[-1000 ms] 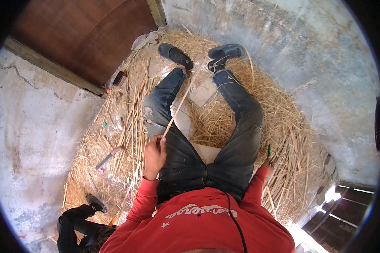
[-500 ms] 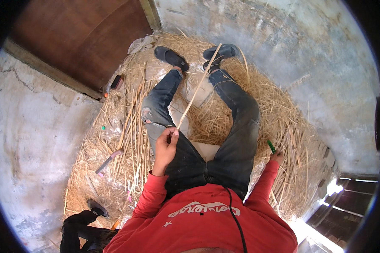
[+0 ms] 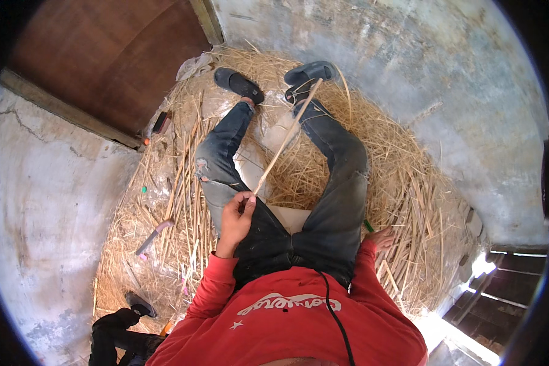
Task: The person shaves a thin wooden strip using a small blade while sitting on a straw-covered floor.
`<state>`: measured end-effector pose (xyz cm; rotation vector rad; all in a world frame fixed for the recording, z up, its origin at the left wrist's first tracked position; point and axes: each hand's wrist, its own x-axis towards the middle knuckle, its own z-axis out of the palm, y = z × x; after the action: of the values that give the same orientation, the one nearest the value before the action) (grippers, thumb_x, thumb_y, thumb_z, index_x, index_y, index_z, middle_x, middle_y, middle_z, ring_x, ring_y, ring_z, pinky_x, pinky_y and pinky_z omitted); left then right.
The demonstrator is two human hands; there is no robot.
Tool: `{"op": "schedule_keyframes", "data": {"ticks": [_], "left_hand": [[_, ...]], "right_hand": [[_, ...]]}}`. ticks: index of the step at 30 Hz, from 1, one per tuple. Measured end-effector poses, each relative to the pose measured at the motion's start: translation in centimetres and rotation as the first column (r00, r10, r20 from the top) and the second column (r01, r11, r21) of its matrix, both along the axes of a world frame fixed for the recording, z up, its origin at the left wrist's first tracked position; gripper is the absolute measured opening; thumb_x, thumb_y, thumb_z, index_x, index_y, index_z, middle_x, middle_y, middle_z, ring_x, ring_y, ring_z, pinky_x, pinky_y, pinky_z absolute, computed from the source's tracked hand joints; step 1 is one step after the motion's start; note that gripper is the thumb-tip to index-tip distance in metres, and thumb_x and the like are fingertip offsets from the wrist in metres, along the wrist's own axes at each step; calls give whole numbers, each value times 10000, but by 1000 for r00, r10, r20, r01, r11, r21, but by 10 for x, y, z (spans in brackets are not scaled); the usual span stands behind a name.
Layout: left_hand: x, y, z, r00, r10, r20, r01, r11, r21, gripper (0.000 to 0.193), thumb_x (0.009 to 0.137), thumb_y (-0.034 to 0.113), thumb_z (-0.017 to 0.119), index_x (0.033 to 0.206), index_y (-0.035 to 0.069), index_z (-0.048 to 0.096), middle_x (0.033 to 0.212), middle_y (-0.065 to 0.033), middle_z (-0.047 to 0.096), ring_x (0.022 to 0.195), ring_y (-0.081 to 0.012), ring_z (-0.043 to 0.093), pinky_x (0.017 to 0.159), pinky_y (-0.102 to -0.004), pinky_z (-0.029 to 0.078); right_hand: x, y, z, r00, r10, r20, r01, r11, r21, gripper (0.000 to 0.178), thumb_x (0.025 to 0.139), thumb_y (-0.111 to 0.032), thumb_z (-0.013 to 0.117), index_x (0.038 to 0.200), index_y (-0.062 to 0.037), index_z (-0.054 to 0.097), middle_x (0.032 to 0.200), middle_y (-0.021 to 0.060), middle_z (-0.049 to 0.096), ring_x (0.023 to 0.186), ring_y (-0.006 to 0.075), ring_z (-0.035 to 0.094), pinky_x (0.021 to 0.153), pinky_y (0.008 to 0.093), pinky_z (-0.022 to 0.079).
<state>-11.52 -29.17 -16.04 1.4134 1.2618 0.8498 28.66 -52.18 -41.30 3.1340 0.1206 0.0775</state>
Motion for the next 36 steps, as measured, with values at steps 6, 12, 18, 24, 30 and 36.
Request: {"op": "schedule_keyframes", "data": {"ticks": [6,12,18,24,30,36], "left_hand": [[14,1,10,999,-46,12,46,999,9,203,1012,183,632,1064,-12,659,745,56,537,681,-44,456,615,-224,386],[21,-2,24,996,-51,69,57,993,-100,221,1016,199,624,1075,-13,651,733,59,504,676,-47,441,607,-228,375],[13,0,16,984,-66,163,96,978,-186,235,1030,216,593,1138,7,609,734,32,513,668,-65,470,607,-237,389],[17,8,19,983,-77,165,117,961,-249,254,1043,217,566,1218,34,562,723,32,490,638,-57,428,584,-228,355],[30,17,14,985,-118,129,125,991,-49,333,1067,236,524,1332,46,591,724,58,476,616,-32,399,557,-207,315],[52,20,55,987,-143,67,141,989,32,367,1075,254,504,1344,22,596,767,25,532,700,-63,476,641,-236,405]], "right_hand": [[42,-27,-55,919,341,-200,-329,940,90,651,817,-216,746,1424,-269,515,1504,77,468,1377,311,418,1114,582,309],[47,-25,-44,885,230,-405,-302,945,-123,587,844,-334,746,1383,-207,552,1407,84,585,1297,310,533,1098,592,345],[48,-6,-10,865,8,-502,-69,992,-102,416,908,-400,678,1276,-207,656,1281,164,652,1179,327,637,1035,591,418],[52,-4,81,966,74,-249,0,959,285,315,882,-268,715,1153,-108,711,1095,154,729,1021,303,708,906,453,522],[59,65,180,732,677,-76,-45,160,986,176,946,-68,628,1120,-44,611,879,24,642,762,97,584,673,255,479],[-49,158,309,384,924,0,-75,31,997,165,1004,-154,560,1119,-39,586,838,37,626,687,129,558,605,321,452]]}}
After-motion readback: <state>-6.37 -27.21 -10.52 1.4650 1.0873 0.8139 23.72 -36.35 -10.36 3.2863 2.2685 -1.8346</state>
